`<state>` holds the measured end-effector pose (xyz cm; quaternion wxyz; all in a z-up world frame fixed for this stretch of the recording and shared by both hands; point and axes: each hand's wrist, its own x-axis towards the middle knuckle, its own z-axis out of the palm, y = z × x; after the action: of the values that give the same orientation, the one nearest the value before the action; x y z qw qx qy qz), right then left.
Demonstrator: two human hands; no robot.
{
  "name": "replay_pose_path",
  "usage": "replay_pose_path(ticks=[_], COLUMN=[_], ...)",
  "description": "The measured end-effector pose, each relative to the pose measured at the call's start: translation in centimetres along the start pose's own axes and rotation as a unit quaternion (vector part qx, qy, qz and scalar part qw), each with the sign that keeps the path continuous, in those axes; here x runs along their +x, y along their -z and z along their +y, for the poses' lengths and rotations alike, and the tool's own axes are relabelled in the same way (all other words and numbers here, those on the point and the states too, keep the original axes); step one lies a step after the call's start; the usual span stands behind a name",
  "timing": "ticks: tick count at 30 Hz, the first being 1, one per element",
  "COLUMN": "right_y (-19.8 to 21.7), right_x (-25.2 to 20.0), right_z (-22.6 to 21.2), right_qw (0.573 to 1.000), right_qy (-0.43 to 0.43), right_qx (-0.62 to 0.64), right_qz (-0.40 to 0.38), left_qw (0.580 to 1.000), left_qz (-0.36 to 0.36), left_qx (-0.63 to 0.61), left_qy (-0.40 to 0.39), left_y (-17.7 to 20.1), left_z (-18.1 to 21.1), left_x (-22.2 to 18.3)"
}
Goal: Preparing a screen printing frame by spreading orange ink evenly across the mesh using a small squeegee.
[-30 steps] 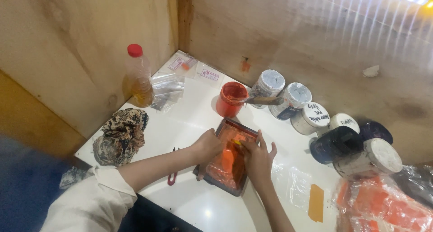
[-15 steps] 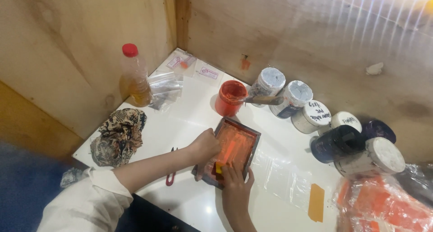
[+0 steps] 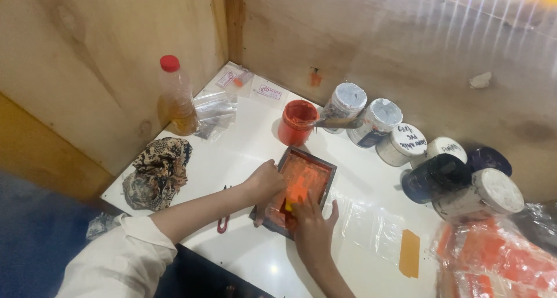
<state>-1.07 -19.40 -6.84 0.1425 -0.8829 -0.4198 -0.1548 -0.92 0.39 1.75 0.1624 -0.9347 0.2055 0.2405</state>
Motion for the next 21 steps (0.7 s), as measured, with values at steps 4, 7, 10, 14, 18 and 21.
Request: replay_pose_path(ticks=[4,7,10,14,18,21], right_y=[1.8,1.5,0.3,-1.4,-0.6,-1.9], right_x=[0.1,3.1,6.1,5.6,2.6,-1.6], right_z=[0.7,3.4,4.9,4.1,0.9,-0.3], right_qw=[0.997,0.996,0.986,0.986,0.996,0.998], right_qy=[-0.027,-0.069,-0.160,-0.141,-0.075,-0.025], right_qx=[0.041,0.057,-0.016,-0.085,0.002,-0.026], right_qz=[-0.063,-0.022,-0.037,-0.018,0.057,0.044], left_qw=[1.000,0.998,0.985,0.987,0.998,0.999], left_qz=[-0.019,0.019,0.129,0.115,0.033,-0.002], left_qx=[0.025,0.062,0.098,0.105,0.056,0.047], left_qy=[0.001,0.027,0.052,0.050,0.004,-0.010], left_y=[-0.6,-1.1,2.9,3.6,-1.6,-0.3], left_z=[0.2,0.8,2.1,1.9,0.3,0.0], left_x=[0.9,0.3,-5.1,-5.6,1.0,0.5])
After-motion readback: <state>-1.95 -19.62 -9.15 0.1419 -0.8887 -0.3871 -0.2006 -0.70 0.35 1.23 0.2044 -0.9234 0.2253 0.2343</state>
